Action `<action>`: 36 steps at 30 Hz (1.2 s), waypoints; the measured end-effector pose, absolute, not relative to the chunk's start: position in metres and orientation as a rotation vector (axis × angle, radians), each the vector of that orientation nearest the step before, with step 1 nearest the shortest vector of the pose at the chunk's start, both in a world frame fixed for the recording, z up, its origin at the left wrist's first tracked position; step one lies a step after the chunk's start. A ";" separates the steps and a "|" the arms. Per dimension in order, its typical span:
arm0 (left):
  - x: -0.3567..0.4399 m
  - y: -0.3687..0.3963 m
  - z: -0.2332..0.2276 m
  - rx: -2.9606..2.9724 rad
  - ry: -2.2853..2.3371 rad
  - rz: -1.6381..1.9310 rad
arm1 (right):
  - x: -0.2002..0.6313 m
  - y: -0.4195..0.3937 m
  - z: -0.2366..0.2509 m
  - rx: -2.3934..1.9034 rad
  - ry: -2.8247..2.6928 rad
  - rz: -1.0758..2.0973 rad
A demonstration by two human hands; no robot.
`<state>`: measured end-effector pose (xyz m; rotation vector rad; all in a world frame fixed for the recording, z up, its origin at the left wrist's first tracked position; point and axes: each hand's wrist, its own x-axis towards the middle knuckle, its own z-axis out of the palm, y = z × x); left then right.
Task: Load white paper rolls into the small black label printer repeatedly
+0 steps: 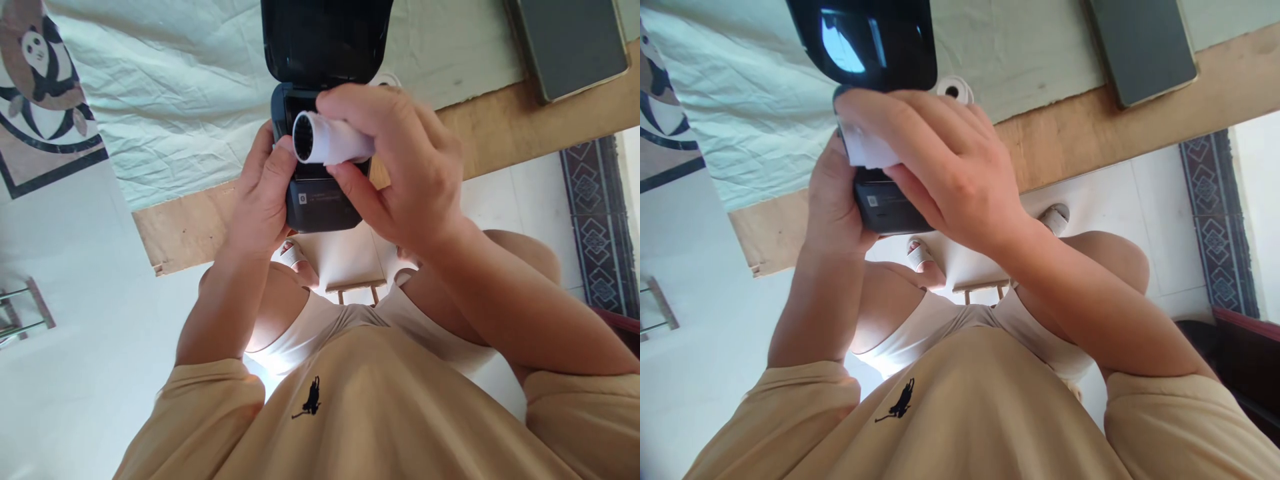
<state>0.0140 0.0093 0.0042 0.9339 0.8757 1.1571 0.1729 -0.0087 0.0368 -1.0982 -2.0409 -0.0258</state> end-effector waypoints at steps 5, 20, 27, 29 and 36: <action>0.013 0.006 0.002 1.016 0.790 1.202 | 0.172 -0.002 0.036 -1.246 -2.090 -0.105; 0.008 0.008 0.000 1.081 0.718 1.163 | 0.175 0.007 0.038 -1.264 -2.119 -0.015; 0.014 0.006 0.004 1.040 0.724 1.201 | 0.175 -0.001 0.037 -1.185 -2.084 -0.245; 0.014 0.006 0.002 1.046 0.704 1.192 | 0.175 -0.004 0.034 -1.102 -2.068 -0.279; 0.005 0.016 -0.017 1.163 0.528 1.131 | 0.179 -0.012 0.026 -1.025 -2.105 -0.113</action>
